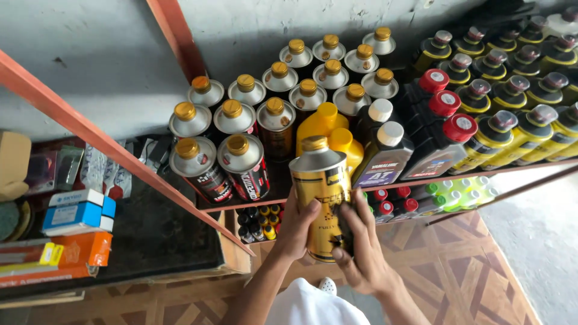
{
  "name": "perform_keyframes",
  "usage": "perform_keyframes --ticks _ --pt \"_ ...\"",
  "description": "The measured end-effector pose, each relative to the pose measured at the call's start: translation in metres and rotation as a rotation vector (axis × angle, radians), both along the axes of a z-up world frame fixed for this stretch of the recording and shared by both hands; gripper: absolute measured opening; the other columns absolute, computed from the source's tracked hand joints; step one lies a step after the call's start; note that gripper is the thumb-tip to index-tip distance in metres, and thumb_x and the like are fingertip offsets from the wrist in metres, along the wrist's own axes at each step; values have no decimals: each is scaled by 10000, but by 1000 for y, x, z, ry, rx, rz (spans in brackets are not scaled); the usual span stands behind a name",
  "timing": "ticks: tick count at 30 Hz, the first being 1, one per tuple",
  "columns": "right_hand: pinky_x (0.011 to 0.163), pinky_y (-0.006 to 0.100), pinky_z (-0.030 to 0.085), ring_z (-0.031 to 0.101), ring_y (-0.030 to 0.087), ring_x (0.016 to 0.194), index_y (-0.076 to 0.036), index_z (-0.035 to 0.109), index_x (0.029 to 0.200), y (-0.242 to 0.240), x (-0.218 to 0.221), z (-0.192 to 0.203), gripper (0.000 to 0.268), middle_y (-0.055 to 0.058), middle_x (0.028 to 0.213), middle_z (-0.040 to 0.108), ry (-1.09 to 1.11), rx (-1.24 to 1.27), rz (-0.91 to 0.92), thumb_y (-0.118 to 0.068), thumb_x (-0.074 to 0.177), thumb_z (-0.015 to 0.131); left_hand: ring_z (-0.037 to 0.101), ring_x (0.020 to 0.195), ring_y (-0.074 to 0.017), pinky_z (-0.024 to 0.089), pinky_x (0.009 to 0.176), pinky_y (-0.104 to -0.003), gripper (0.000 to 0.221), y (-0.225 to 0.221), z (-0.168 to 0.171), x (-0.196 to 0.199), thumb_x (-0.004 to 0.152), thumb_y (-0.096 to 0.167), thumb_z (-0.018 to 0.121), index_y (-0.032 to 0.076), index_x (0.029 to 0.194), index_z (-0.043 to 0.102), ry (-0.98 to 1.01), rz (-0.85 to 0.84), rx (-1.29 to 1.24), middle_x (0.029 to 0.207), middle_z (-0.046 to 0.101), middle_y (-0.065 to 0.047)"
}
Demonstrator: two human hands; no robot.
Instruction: Organizing and inspecting various motor oil bottles on a storage shelf.
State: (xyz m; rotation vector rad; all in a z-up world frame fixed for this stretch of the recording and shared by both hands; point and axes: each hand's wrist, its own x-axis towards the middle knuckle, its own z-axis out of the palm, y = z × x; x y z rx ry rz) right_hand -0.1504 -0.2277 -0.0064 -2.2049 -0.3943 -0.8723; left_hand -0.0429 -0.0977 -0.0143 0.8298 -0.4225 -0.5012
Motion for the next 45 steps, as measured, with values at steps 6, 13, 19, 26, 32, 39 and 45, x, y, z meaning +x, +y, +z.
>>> perform_keyframes --ticks 6,13,19,26,32,39,45 --pt "1310 642 73 -23 500 1620 81 45 1614 -39 12 32 869 343 1696 -104 92 -37 95 -489 1050 380 599 1180 -203 495 1004 -345 695 -30 -12 -18 959 145 623 81 1575 306 -116 44 140 1386 585 -144" --pt "1310 599 95 -23 458 1601 84 181 1578 -53 0 -13 872 305 1688 -2 65 -120 187 -520 1000 430 531 1243 -223 414 1068 -377 768 -35 -6 -7 953 342 645 43 1570 300 -201 107 135 1433 534 -148" --pt "1325 646 82 -2 500 1621 72 151 1604 -45 34 29 916 306 1707 -12 15 -20 76 -546 980 411 534 1157 -201 443 1007 -374 711 -36 -3 -6 970 357 632 47 1531 325 -209 38 178 1353 539 -144" --pt "1257 579 221 225 470 1557 31 492 1487 -23 1 -53 868 235 1625 351 16 -386 46 -534 840 621 501 1221 -187 382 1076 -373 680 -20 -8 26 1057 541 457 45 1515 383 -390 153 154 1404 524 -107" --pt "1334 651 49 -114 439 1633 40 38 1646 -26 41 0 871 293 1725 -86 -50 17 145 -460 1020 382 571 1214 -251 466 1043 -403 796 -17 7 33 957 454 630 25 1552 322 -348 105 166 1412 548 -173" --pt "1242 692 161 93 623 1521 130 289 1560 -29 67 12 979 426 1641 104 -335 -281 5 -612 951 479 337 1484 -378 269 1206 -566 935 -32 21 35 987 606 554 25 1635 211 -446 239 272 1613 345 -249" --pt "1270 534 -15 -13 462 1567 -42 310 1603 -39 65 -36 964 245 1720 64 -239 -233 75 -716 916 357 427 1419 -334 341 1169 -541 853 -26 -2 51 1007 512 581 36 1630 243 -480 281 306 1564 413 -251"
